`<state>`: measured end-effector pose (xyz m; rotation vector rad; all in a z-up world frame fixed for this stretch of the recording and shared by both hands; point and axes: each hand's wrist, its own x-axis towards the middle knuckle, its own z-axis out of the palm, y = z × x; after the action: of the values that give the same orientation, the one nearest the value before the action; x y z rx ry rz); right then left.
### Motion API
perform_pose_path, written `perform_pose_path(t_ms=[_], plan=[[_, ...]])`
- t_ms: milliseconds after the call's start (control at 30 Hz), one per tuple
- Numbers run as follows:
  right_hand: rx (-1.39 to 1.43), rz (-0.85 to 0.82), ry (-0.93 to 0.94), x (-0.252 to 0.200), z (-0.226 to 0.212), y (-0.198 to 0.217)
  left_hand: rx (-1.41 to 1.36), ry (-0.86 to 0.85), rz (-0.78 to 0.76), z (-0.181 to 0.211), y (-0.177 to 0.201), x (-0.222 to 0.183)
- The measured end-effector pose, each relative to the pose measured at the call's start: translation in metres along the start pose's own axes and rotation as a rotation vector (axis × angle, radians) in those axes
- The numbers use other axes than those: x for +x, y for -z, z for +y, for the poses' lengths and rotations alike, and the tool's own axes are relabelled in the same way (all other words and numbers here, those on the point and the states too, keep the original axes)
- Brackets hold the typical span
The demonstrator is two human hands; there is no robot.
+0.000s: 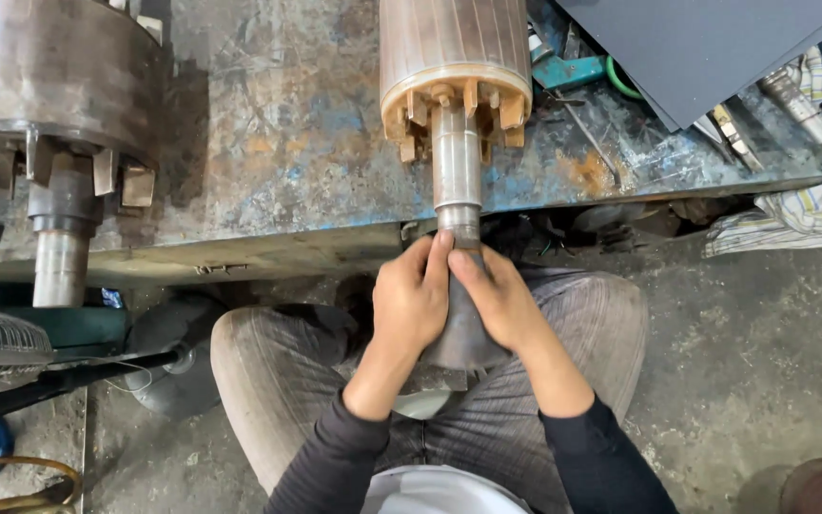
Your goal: The person is sanding the metal shaft of a motor rotor using a piece of sandpaper to smooth the surface.
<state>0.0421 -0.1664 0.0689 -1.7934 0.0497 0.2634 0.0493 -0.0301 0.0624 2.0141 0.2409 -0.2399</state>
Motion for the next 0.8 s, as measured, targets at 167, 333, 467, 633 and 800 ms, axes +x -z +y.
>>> perform_pose_path(t_ms=[167,333,467,633,800], plan=[[-0.02,0.012,-0.015,-0.017,-0.003,-0.002,0.065,-0.006,-0.012,-0.007,-0.001,-0.011],[-0.008,-0.014,-0.111,-0.041,-0.005,-0.004,0.049,0.061,-0.055,-0.022,-0.006,-0.035],[0.026,-0.02,-0.044,-0.015,-0.017,-0.002,0.046,0.072,-0.066,0.002,0.006,-0.015],[0.076,0.011,-0.005,-0.015,-0.005,-0.003,0.036,0.138,-0.061,-0.009,0.0,-0.013],[0.065,0.016,-0.089,-0.041,-0.008,-0.007,-0.028,0.119,-0.069,-0.032,-0.01,-0.033]])
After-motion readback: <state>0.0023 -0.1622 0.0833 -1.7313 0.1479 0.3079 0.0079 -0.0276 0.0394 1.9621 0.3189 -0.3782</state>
